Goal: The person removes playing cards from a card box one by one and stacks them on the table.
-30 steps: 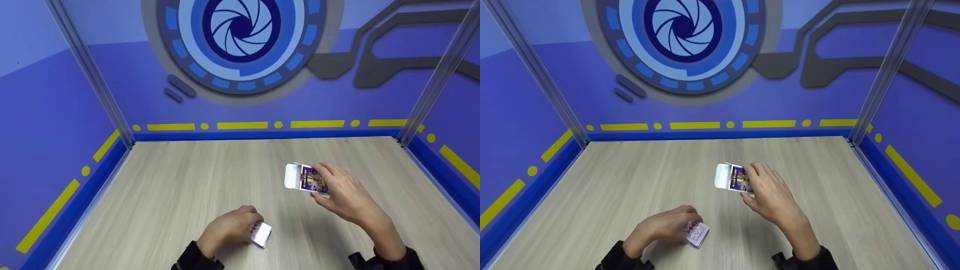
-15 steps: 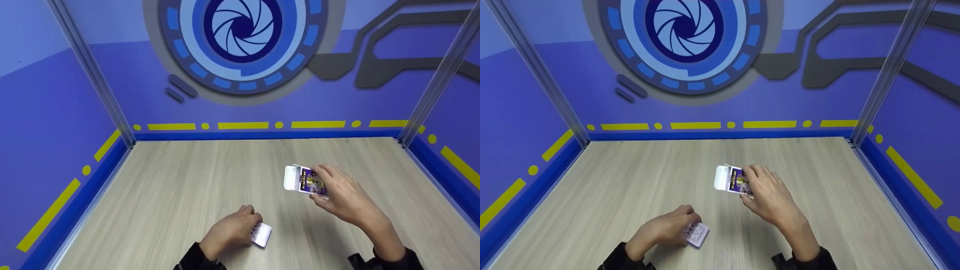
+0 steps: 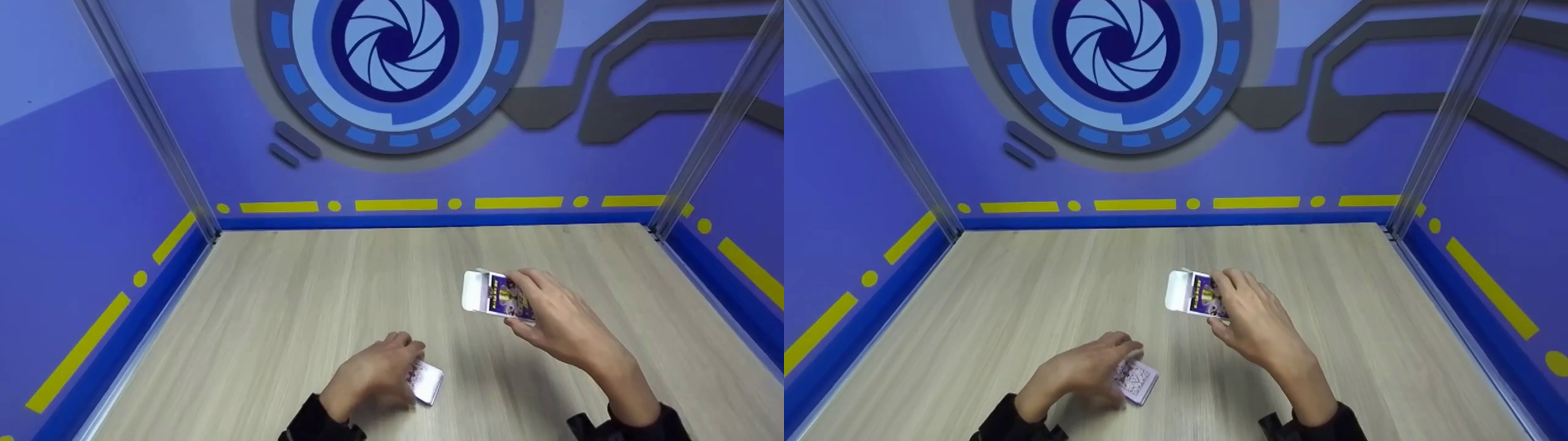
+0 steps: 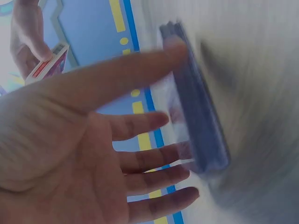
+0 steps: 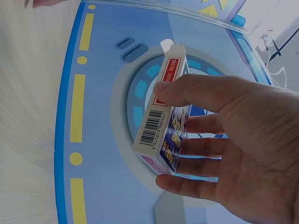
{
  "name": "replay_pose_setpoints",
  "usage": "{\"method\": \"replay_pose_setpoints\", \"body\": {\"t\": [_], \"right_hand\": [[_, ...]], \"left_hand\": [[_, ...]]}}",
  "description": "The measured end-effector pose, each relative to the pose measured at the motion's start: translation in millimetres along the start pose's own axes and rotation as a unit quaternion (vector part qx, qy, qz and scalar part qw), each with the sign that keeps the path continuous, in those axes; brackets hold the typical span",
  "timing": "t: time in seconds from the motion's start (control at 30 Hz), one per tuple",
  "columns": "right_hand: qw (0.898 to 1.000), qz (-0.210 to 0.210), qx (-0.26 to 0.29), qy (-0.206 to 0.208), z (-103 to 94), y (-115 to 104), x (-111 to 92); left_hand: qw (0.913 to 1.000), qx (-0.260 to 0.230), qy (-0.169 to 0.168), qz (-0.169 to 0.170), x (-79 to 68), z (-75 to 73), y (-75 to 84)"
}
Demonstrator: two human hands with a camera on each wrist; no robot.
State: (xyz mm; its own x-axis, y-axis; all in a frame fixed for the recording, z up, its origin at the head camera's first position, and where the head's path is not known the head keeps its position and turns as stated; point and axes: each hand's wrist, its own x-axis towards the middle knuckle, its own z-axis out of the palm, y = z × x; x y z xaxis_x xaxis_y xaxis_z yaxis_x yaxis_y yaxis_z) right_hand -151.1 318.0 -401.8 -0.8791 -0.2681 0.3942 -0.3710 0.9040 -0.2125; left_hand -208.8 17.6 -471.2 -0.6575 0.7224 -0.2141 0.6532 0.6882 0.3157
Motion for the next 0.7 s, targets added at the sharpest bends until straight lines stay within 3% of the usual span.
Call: {"method": "replay_pose_setpoints", "body": {"t": [0.1, 0.2, 0.27, 0.4, 0.47, 0.57, 0.7], "right_hand": [[1.0, 0.002, 0.003, -0.003, 1.1, -2, 1], [1.0, -0.002, 0.004, -0.003, 2.8, -4, 2], [1.0, -0.005, 0.004, -0.004, 4.6, -5, 3], [1.0, -0.011, 0.005, -0.009, 8.9, -8, 4], [1.0, -0.012, 0.004, -0.01, 10.7, -9, 4], [1.0, -0.014, 0.002, -0.008, 12.7, -11, 3], [1.0, -0.029, 0.0, -0.011, 16.2, -15, 3]], "left_hand": [[0.9987, -0.039, 0.026, -0.02, -2.7, -10.7, 0.5], [0.9909, -0.086, 0.102, -0.019, -4.7, -21.0, 2.8], [0.9788, -0.122, 0.165, -0.002, -5.3, -26.5, 6.0], [0.9368, -0.215, 0.273, 0.041, -6.1, -32.8, 16.3], [0.9142, -0.262, 0.304, 0.057, -6.3, -33.8, 21.7], [0.8838, -0.338, 0.317, 0.065, -5.9, -34.1, 28.2], [0.8455, -0.44, 0.298, 0.057, -4.7, -33.0, 34.7]]}}
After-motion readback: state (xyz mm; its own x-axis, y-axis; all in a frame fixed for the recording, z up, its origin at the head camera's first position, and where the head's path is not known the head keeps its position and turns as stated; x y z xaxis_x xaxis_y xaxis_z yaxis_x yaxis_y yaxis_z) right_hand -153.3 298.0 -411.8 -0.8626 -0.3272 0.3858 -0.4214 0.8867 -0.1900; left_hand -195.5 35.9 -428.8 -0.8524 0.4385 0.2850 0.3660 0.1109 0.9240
